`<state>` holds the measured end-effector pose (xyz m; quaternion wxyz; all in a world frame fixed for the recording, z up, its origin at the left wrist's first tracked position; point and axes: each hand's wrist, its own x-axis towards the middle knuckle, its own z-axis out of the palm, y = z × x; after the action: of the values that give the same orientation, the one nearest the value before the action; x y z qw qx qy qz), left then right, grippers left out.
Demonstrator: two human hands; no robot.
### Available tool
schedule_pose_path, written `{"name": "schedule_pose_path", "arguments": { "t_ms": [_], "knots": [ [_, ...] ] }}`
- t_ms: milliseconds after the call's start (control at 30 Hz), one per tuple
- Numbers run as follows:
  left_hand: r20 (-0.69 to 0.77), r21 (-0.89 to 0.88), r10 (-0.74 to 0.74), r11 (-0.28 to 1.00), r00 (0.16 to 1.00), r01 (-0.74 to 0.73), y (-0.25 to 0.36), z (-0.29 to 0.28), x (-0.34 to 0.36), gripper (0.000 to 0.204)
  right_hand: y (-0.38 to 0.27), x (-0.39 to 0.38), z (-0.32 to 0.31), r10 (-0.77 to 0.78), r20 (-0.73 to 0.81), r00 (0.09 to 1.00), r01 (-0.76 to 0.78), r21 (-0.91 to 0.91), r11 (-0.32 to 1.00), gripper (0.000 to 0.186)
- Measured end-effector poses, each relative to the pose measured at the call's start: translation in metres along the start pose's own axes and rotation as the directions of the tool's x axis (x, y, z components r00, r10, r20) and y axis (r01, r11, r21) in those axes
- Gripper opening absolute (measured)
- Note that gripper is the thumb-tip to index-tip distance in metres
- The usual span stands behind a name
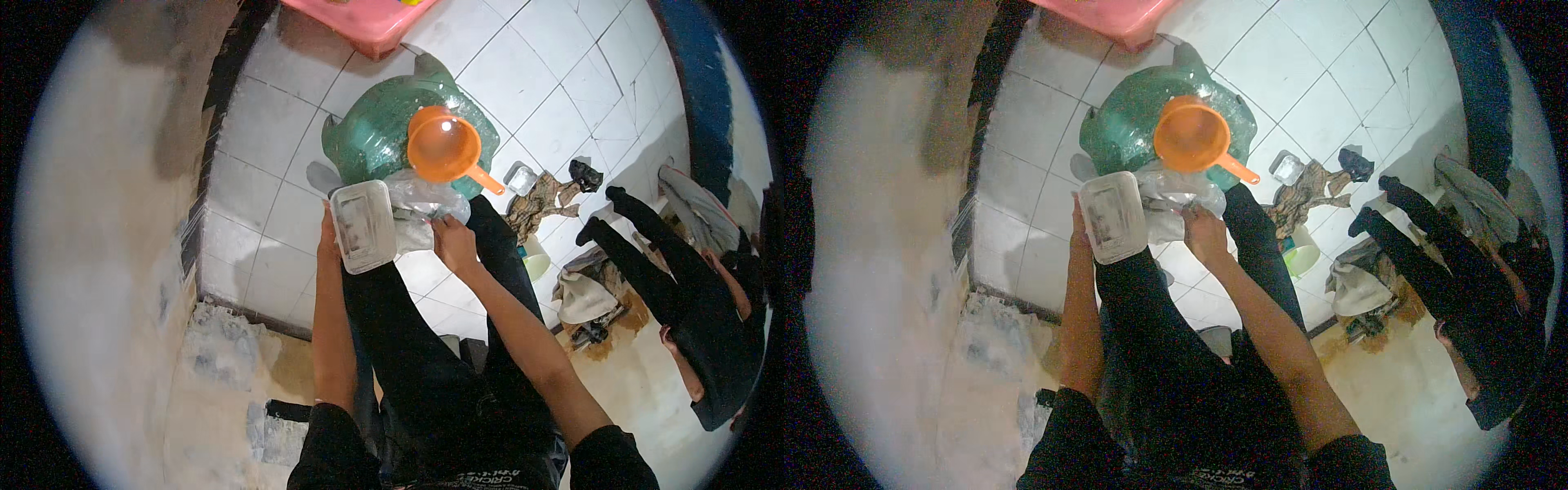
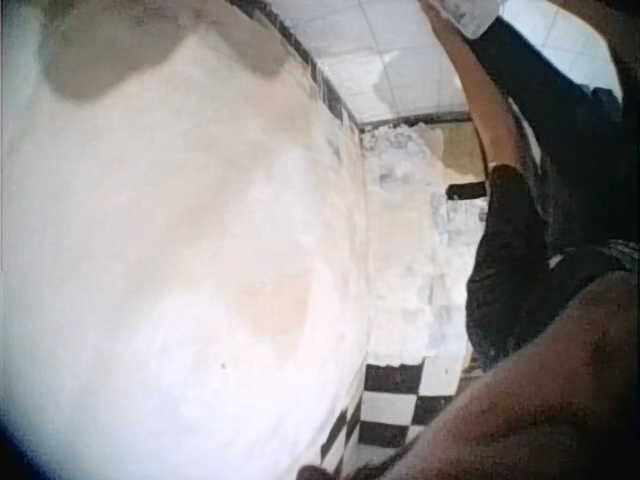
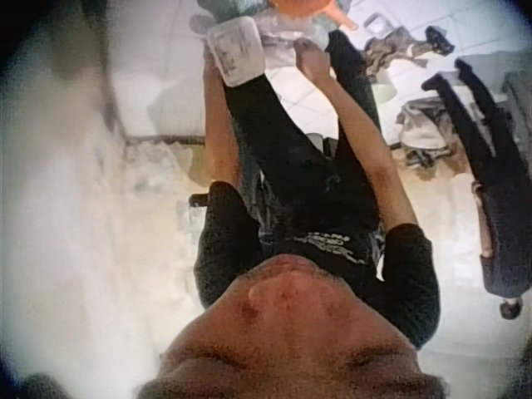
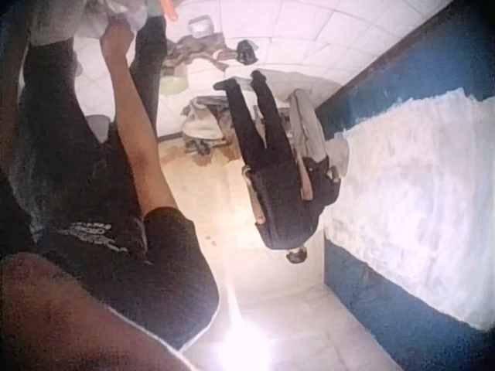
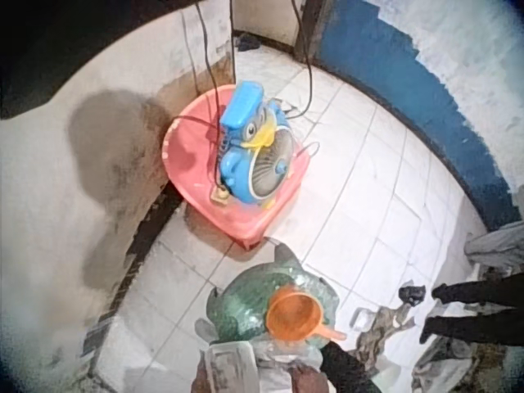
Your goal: The person applies a white substance to a wall using a pink spreader and refills the spreader from a plastic container.
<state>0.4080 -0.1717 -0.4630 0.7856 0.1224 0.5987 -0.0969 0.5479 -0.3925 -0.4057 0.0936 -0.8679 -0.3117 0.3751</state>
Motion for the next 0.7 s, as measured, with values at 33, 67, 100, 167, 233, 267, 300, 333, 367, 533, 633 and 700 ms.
{"name": "schedule_pose_path", "arguments": {
  "t_ms": [33, 67, 100, 167, 233, 267, 300, 333, 367, 533, 633, 700],
  "knots": [
    [-0.028, -0.003, -0.004, 1.0, 1.0, 0.004, -0.001, -0.003, -0.001, 0.079, -0.001, 0.002, 0.003, 0.005, -0.003, 1.0, -0.005, -0.013, 1.0, 0.012],
    [-0.049, -0.008, -0.009, 1.0, 0.999, 0.009, -0.003, -0.006, 0.0, 0.079, 0.0, 0.005, 0.007, -0.02, -0.016, 1.0, 0.019, -0.02, 1.0, 0.013],
    [-0.077, -0.008, -0.023, 1.0, 0.997, 0.023, -0.005, -0.01, -0.001, 0.078, 0.002, 0.007, 0.01, -0.044, -0.029, 0.999, 0.043, -0.028, 0.999, 0.013],
    [-0.14, -0.014, -0.081, 0.997, 0.987, 0.08, -0.01, -0.024, -0.007, 0.078, 0.003, 0.01, 0.015, -0.074, -0.051, 0.996, 0.072, -0.028, 0.997, 0.014],
    [-0.189, -0.016, -0.147, 0.989, 0.971, 0.146, -0.017, -0.04, -0.012, 0.078, 0.0, 0.016, 0.012, -0.089, -0.071, 0.994, 0.088, -0.011, 0.996, 0.015],
    [-0.183, -0.02, -0.162, 0.987, 0.97, 0.161, -0.022, -0.048, -0.014, 0.078, 0.0, 0.018, 0.014, -0.085, -0.055, 0.995, 0.086, 0.006, 0.996, 0.021],
    [-0.156, -0.027, -0.165, 0.986, 0.974, 0.162, -0.027, -0.059, -0.015, 0.078, -0.001, 0.02, 0.017, -0.084, -0.039, 0.996, 0.085, 0.026, 0.996, 0.029],
    [-0.094, -0.034, -0.131, 0.991, 0.987, 0.128, -0.034, -0.068, -0.013, 0.076, -0.002, 0.022, 0.019, -0.082, -0.024, 0.996, 0.083, 0.046, 0.996, 0.036],
    [-0.032, -0.066, -0.129, 0.99, 0.991, 0.126, -0.04, -0.072, -0.011, 0.075, -0.005, 0.025, 0.02, -0.081, -0.015, 0.997, 0.081, 0.051, 0.995, 0.036],
    [0.064, -0.083, -0.132, 0.987, 0.989, 0.137, -0.051, -0.046, 0.003, 0.076, -0.001, 0.035, 0.031, -0.01, 0.088, 0.996, 0.011, -0.017, 1.0, 0.036],
    [0.083, -0.095, -0.085, 0.991, 0.993, 0.092, -0.047, -0.031, 0.01, 0.079, 0.004, 0.035, 0.031, 0.025, 0.001, 1.0, -0.025, 0.033, 0.999, 0.02],
    [0.107, -0.147, -0.032, 0.988, 0.994, 0.048, -0.05, -0.031, 0.013, 0.081, 0.009, 0.033, 0.034, 0.06, 0.019, 0.998, -0.061, 0.077, 0.995, 0.029]
  ]
}}
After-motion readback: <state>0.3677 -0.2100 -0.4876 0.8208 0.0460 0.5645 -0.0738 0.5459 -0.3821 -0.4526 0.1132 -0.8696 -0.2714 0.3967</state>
